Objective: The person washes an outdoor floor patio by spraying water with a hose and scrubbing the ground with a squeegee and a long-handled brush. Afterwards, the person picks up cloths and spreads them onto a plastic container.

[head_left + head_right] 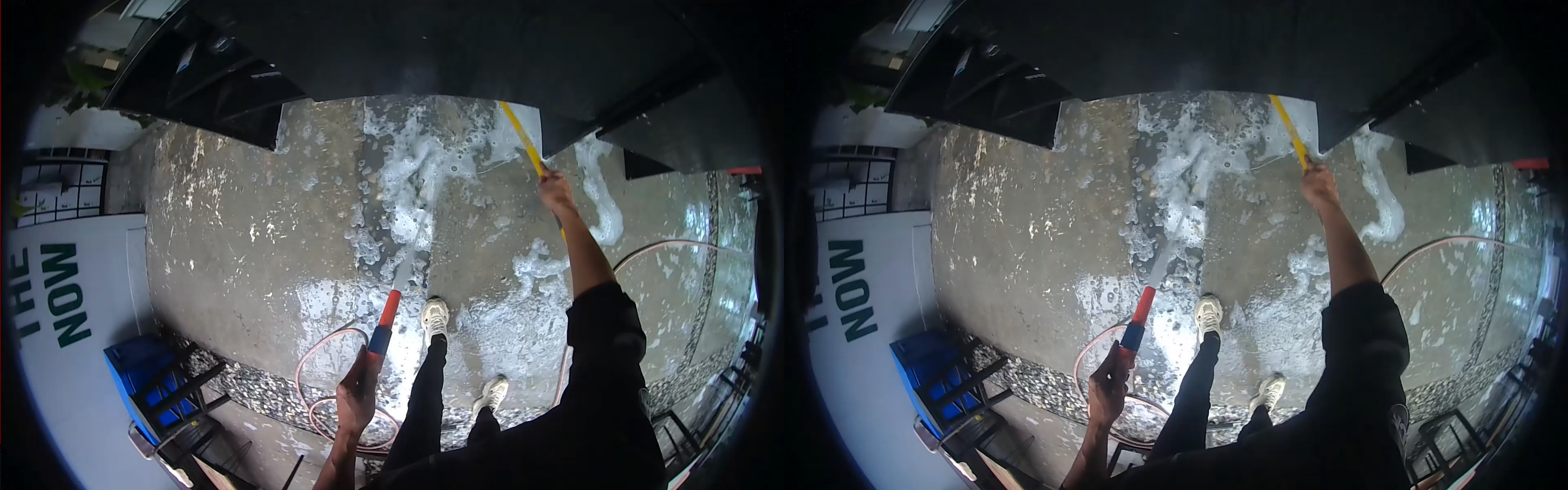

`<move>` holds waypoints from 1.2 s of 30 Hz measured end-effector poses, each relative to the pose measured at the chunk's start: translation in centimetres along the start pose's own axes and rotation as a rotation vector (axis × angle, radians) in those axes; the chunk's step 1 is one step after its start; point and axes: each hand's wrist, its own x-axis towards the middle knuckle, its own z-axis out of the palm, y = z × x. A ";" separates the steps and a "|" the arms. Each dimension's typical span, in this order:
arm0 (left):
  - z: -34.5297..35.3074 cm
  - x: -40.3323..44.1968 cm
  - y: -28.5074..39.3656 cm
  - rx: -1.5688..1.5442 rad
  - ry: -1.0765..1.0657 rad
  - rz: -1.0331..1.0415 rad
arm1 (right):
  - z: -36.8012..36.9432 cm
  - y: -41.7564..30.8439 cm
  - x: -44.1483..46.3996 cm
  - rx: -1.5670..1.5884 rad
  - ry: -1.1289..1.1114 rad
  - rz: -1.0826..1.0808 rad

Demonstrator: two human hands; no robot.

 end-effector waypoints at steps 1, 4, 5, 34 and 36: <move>0.3 0.3 -0.2 0.012 0.010 0.023 | -0.8 -0.6 0.2 0.013 -0.045 0.089; 0.6 1.1 1.4 0.042 0.023 0.057 | -3.2 -2.4 -0.1 0.245 -0.109 0.258; 0.6 1.3 2.3 0.041 0.039 0.068 | -3.7 -2.9 -0.1 0.289 -0.109 0.323; -21.9 -20.8 -13.5 0.319 0.080 0.636 | -5.6 27.9 -85.9 -0.143 -0.441 0.447; -22.7 -21.6 -13.3 0.293 0.042 0.644 | -5.8 29.2 -93.8 -0.186 -0.499 0.531</move>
